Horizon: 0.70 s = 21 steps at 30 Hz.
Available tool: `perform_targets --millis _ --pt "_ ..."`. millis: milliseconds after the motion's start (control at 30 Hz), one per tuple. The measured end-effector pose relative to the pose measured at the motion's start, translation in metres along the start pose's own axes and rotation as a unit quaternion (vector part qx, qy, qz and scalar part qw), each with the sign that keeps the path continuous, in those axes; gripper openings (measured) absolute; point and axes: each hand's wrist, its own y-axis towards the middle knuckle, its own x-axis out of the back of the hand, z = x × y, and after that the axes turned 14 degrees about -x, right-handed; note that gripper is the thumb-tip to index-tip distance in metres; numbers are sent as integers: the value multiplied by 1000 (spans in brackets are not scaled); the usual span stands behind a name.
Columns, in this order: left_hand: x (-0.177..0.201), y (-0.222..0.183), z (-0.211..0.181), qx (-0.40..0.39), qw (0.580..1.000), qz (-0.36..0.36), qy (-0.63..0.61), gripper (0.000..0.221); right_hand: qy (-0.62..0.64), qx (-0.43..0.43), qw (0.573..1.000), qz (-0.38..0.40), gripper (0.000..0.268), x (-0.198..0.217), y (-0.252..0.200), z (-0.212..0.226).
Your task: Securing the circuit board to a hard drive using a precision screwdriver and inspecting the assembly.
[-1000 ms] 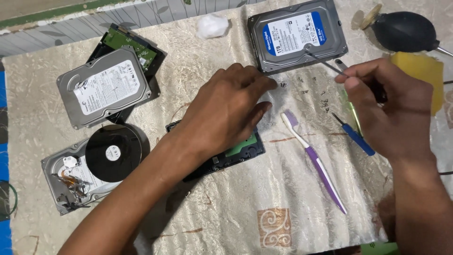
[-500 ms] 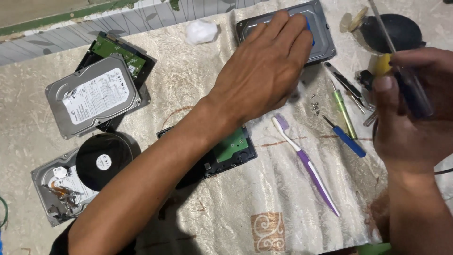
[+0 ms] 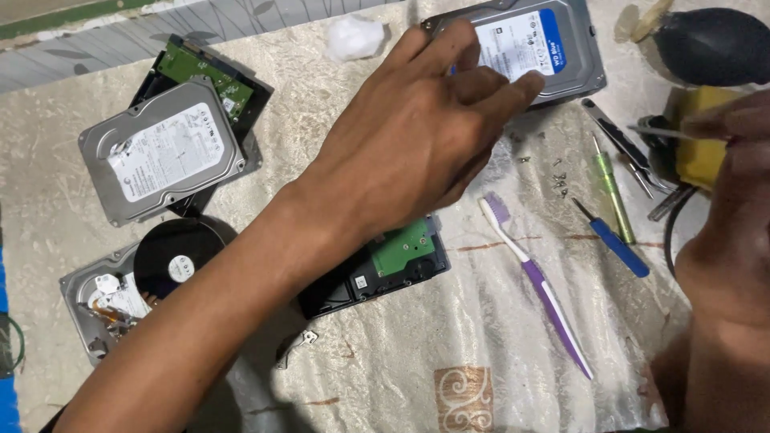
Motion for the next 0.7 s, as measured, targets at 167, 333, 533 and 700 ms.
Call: perform_targets --millis 167,333,533,700 --pt "33 -34 -13 40 996 -9 -78 36 220 -102 969 43 33 -14 -2 14" --pt "45 -81 -25 205 951 157 -169 77 179 -278 939 94 21 -11 0 53" --pt "42 -113 -44 278 894 303 -176 137 48 59 985 152 15 -14 20 65" --pt "38 -133 -60 274 897 315 -144 162 7 26 980 196 29 -41 3 54"
